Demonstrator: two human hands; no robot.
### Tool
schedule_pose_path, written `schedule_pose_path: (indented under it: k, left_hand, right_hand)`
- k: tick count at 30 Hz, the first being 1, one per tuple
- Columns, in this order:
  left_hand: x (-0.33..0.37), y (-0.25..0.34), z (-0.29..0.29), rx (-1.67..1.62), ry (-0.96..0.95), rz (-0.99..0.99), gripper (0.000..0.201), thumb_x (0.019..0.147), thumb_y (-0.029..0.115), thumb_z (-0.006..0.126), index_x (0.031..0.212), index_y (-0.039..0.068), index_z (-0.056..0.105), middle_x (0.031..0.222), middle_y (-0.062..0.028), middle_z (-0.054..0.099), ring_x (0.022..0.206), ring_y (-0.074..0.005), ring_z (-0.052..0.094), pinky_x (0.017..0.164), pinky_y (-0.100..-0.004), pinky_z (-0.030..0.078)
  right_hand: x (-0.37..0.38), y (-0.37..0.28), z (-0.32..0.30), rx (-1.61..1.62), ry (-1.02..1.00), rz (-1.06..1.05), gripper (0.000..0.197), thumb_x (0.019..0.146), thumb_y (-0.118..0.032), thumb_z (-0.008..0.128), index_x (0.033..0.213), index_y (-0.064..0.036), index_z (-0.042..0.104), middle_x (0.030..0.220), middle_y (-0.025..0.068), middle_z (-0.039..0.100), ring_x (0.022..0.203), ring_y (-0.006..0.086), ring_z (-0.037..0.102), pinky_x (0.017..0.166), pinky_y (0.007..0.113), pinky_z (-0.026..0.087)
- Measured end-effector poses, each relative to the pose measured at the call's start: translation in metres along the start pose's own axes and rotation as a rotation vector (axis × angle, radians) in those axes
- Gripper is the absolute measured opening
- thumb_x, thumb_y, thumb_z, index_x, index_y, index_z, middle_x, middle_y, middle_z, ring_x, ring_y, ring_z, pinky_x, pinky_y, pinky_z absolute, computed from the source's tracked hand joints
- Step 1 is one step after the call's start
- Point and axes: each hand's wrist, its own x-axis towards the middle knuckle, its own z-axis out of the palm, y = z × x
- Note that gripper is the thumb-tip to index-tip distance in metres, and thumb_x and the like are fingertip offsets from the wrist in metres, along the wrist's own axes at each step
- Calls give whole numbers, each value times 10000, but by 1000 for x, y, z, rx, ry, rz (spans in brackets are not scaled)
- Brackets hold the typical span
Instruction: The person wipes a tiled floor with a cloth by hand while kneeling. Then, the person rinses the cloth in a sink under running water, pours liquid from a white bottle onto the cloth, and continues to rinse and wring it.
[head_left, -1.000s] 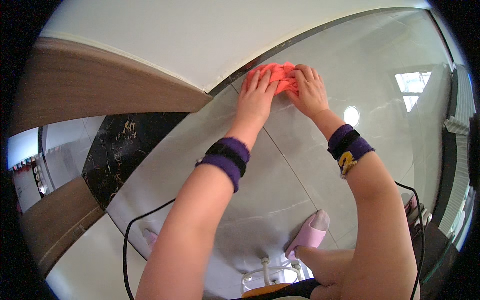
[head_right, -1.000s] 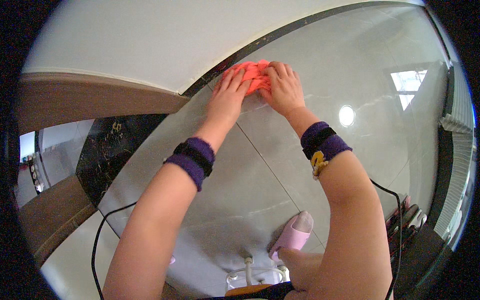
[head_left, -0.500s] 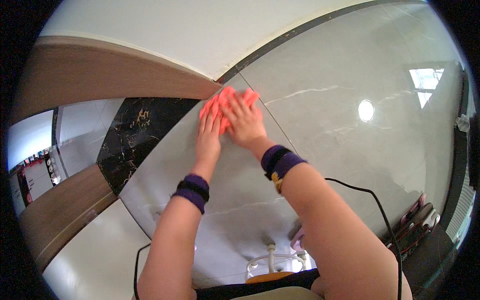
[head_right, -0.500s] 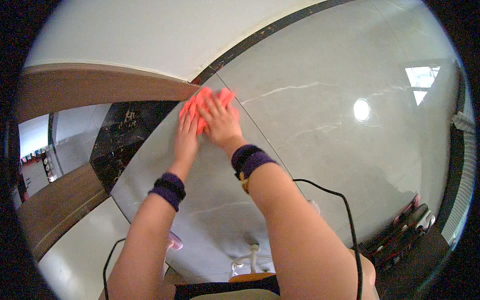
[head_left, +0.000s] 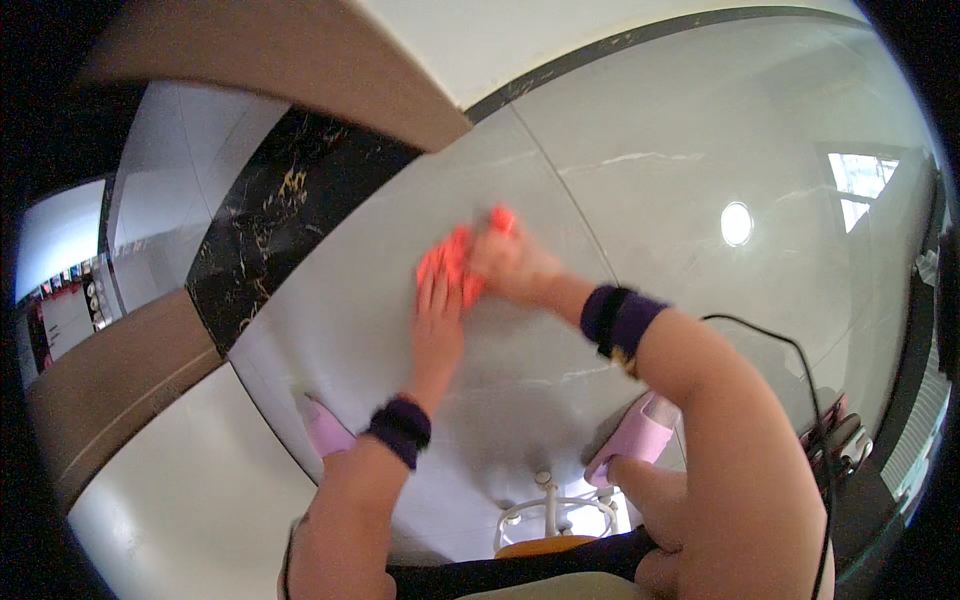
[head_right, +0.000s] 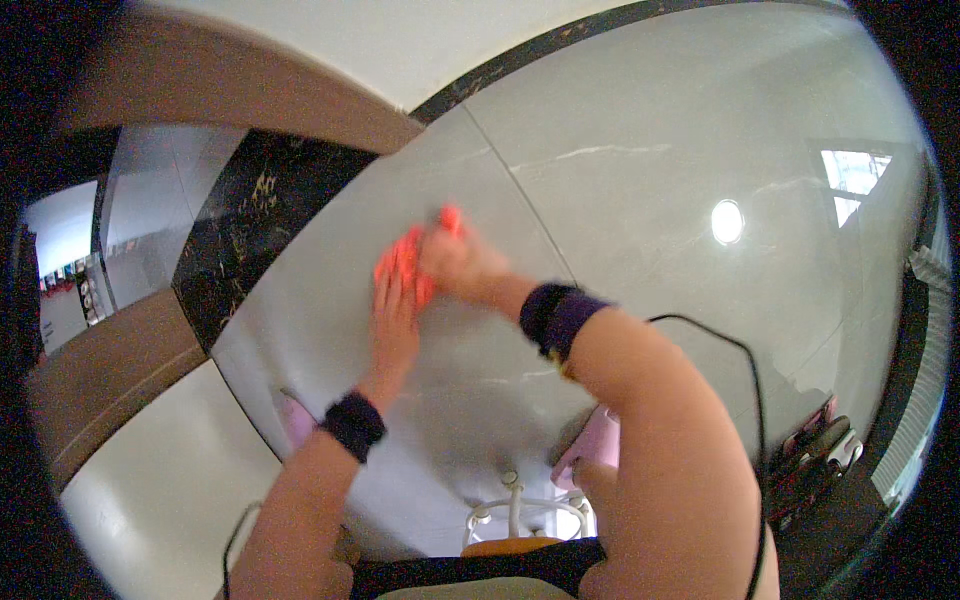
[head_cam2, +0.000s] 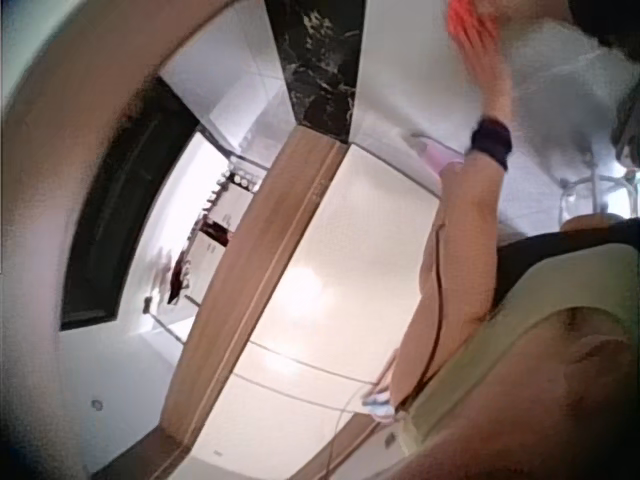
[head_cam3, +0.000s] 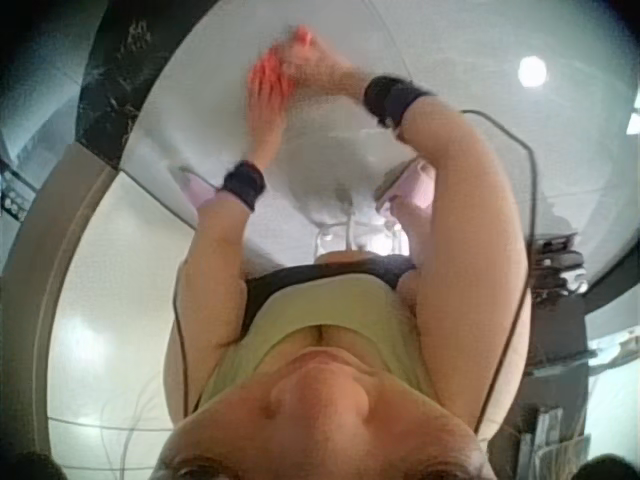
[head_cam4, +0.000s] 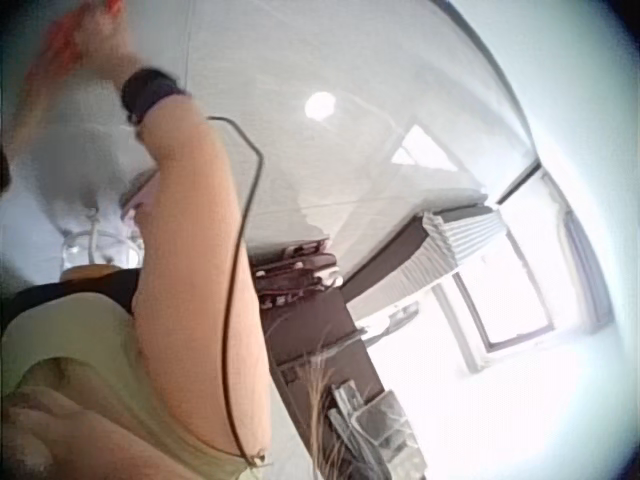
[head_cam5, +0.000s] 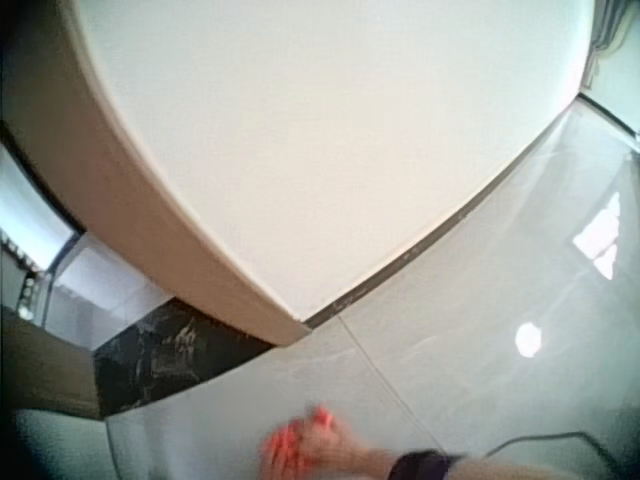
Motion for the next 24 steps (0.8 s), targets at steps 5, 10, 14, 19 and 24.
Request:
schedule_pose_path:
  k: [5,10,14,19,24]
  left_hand:
    - [134,-23,-18,120,62,281,406,863,58,487,1259,93,564,1451,-125,416,1389,-321,314,1122,-426,303]
    - [87,-39,-16,32,-54,268,436,839,9,499,1262,94,563,1505,-138,338,1414,-333,268,1105,-409,350]
    - [-41,-38,2,22,-33,185,394,826,49,536,1213,106,591,1481,-136,375,1402,-336,289,1094,-410,362]
    - [-219,-24,13,105,-300,45,419,819,65,555,1235,103,561,1507,-173,313,1419,-393,231,1114,-463,335]
    - [-325,1,20,52,-337,118,411,841,95,550,1246,25,537,1504,-239,279,1407,-441,221,1117,-486,323]
  right_hand:
    - [12,85,-20,135,312,167,553,877,-359,591,1346,-96,463,1512,102,329,1419,289,275,1130,459,286]
    - [-15,22,-8,80,242,252,617,930,-483,485,1425,-124,410,1539,106,289,1448,288,202,1148,481,228]
    - [-47,-73,11,77,58,169,626,923,-498,480,1423,-126,421,1537,112,297,1452,299,188,1141,503,227]
    - [-108,-209,35,161,-98,18,606,920,-418,472,1435,-106,406,1551,98,270,1460,283,168,1142,464,244]
    - [-169,-277,64,229,-173,-173,585,881,-288,506,1430,-109,413,1575,85,222,1462,273,170,1143,447,252]
